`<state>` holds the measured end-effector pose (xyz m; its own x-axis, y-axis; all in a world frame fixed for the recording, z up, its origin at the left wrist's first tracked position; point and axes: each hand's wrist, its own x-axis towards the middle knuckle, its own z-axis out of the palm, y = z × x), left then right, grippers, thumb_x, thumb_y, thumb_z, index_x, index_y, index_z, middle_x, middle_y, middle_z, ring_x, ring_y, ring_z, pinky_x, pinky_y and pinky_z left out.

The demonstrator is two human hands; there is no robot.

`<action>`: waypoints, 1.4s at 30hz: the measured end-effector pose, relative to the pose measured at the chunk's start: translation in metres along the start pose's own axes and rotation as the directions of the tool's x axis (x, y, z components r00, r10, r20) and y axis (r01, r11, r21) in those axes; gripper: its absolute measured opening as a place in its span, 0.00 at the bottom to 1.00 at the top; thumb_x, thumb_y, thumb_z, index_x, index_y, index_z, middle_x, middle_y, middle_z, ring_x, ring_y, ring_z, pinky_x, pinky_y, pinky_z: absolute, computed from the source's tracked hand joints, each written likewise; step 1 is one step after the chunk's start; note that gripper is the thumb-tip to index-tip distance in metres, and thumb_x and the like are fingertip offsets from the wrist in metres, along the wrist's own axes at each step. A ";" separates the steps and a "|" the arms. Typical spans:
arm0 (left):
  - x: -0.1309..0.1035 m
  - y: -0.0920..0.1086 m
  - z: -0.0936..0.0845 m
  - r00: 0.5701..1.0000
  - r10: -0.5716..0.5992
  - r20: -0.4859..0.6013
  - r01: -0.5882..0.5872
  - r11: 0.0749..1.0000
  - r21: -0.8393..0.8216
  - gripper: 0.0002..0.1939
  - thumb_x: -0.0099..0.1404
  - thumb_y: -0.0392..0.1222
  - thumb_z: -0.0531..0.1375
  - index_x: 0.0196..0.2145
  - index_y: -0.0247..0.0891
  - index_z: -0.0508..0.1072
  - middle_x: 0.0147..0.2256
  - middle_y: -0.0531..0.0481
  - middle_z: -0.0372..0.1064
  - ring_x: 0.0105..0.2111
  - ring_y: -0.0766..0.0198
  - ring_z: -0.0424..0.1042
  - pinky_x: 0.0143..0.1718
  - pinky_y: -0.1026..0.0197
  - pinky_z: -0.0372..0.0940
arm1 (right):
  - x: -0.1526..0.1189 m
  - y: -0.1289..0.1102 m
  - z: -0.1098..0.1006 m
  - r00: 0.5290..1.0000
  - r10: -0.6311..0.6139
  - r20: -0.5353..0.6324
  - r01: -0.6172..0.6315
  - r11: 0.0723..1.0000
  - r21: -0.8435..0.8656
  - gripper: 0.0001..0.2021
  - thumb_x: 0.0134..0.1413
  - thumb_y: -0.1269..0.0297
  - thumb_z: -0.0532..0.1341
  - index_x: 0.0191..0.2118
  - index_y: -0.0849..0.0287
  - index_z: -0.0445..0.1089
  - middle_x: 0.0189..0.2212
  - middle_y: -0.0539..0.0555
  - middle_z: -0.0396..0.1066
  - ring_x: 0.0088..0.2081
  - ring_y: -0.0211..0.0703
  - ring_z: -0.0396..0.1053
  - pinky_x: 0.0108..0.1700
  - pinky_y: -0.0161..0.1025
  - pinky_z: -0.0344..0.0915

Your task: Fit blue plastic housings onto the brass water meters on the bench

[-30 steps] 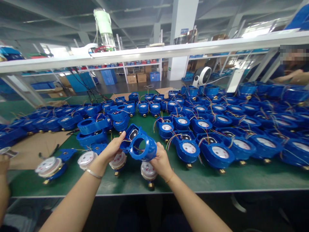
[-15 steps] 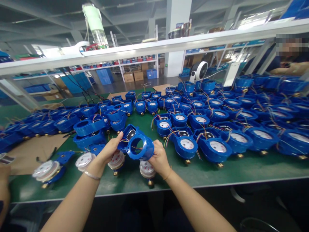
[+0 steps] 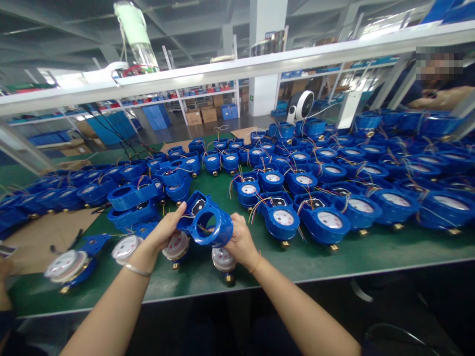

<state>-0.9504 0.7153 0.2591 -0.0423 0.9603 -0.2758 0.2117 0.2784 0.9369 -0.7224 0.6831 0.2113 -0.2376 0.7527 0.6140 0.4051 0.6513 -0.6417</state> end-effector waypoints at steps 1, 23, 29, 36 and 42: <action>0.001 0.000 0.000 1.000 -0.010 0.000 0.010 1.000 -0.002 0.39 0.48 0.78 0.59 0.30 0.34 0.75 0.22 0.46 0.72 0.24 0.59 0.70 0.24 0.62 0.59 | 0.000 0.000 0.000 1.000 -0.007 0.001 0.007 1.000 0.002 0.09 0.55 0.65 0.68 0.24 0.55 0.74 0.26 0.51 0.68 0.38 0.46 0.60 0.45 0.45 0.54; -0.002 0.001 0.001 0.999 0.018 0.046 -0.020 0.999 0.029 0.37 0.49 0.78 0.59 0.24 0.35 0.73 0.17 0.48 0.66 0.21 0.58 0.68 0.22 0.61 0.57 | 0.000 0.003 0.004 0.992 0.124 -0.015 -0.123 0.991 0.057 0.12 0.57 0.63 0.67 0.24 0.57 0.72 0.27 0.52 0.66 0.38 0.45 0.62 0.43 0.42 0.58; -0.003 0.002 0.000 0.999 0.029 0.042 -0.033 0.996 0.088 0.39 0.49 0.79 0.57 0.23 0.34 0.72 0.18 0.48 0.65 0.18 0.64 0.60 0.20 0.63 0.48 | -0.001 0.007 0.010 0.984 0.163 -0.066 -0.157 0.984 0.083 0.12 0.55 0.65 0.68 0.24 0.59 0.69 0.28 0.51 0.65 0.35 0.44 0.64 0.40 0.40 0.59; -0.003 0.003 0.003 0.999 0.027 0.041 -0.032 0.991 0.129 0.39 0.50 0.80 0.56 0.22 0.35 0.71 0.17 0.49 0.64 0.18 0.64 0.59 0.21 0.62 0.47 | -0.003 0.003 0.014 0.946 0.323 0.025 -0.318 0.911 0.262 0.14 0.50 0.52 0.72 0.29 0.58 0.77 0.32 0.56 0.72 0.36 0.47 0.69 0.40 0.41 0.67; -0.001 0.007 0.008 0.988 0.014 0.157 -0.038 0.988 0.150 0.37 0.53 0.77 0.56 0.23 0.34 0.72 0.19 0.49 0.66 0.19 0.66 0.56 0.22 0.63 0.43 | -0.007 0.015 0.002 0.910 0.404 0.093 -0.405 0.819 0.407 0.19 0.41 0.47 0.74 0.27 0.60 0.76 0.29 0.56 0.75 0.38 0.54 0.71 0.45 0.47 0.68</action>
<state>-0.9415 0.7163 0.2645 0.1141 0.9493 -0.2929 0.3568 0.2360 0.9039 -0.7169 0.6878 0.1967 -0.1343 0.9570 0.2571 0.0680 0.2677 -0.9611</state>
